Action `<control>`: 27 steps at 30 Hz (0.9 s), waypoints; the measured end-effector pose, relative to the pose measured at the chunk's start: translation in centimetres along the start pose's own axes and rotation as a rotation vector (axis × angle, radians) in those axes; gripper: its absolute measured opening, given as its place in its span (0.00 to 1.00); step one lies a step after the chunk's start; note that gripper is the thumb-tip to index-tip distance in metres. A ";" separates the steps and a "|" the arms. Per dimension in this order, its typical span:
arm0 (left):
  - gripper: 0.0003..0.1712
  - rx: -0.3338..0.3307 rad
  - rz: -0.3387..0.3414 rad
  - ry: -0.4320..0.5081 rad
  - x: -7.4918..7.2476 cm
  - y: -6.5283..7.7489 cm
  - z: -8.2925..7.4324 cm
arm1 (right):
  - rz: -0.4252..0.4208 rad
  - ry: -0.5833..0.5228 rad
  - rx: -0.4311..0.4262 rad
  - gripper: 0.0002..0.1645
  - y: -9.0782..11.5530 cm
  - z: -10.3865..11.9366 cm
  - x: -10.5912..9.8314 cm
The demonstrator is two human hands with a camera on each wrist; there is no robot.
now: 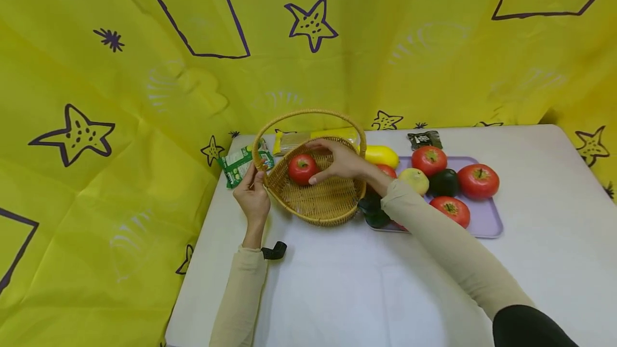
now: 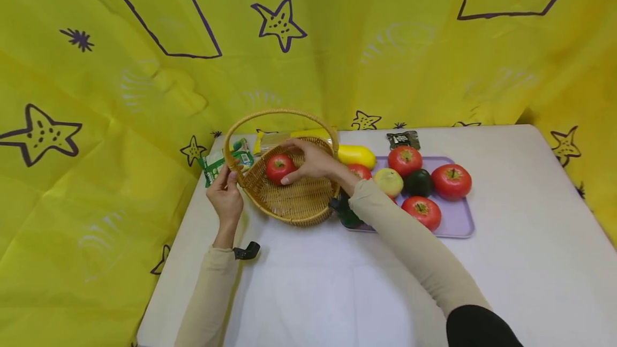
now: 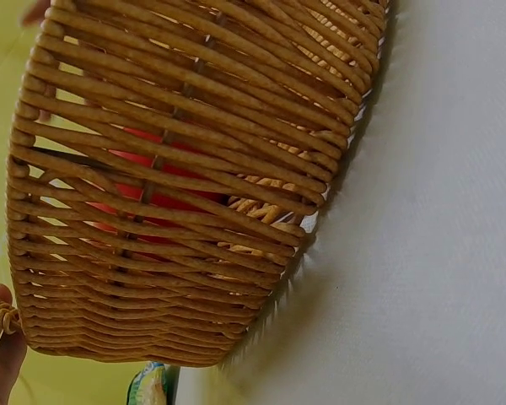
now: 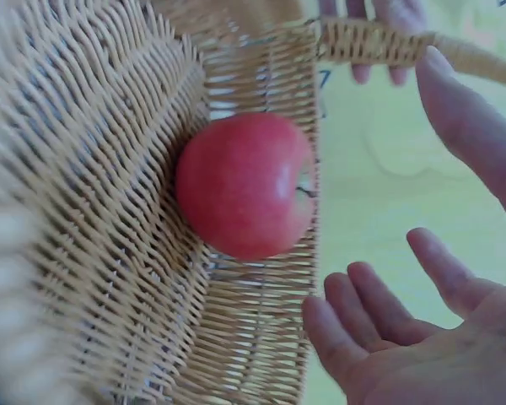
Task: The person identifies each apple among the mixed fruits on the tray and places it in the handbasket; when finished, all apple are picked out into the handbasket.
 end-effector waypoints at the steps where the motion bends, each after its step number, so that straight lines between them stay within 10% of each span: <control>1: 0.20 -0.001 -0.001 0.000 0.0 0.0 0.1 | 0.004 -0.013 -0.024 0.56 0.7 0.3 -0.1; 11: 0.20 0.003 0.014 -0.024 -0.1 0.1 0.1 | 0.037 -0.100 -0.092 0.45 8.2 0.8 -2.8; 27: 0.21 -0.014 0.010 0.001 0.1 0.2 -0.1 | -0.191 0.067 0.029 0.47 17.9 -3.6 -9.1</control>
Point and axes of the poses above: each hand's wrist, its own y-axis away from the middle knuckle, its own x-axis out of the palm, z = x × y, the point moved 10 cm from there along -y, towards the middle knuckle, and after that the axes turned 3 degrees about x, right-handed, at the moved point
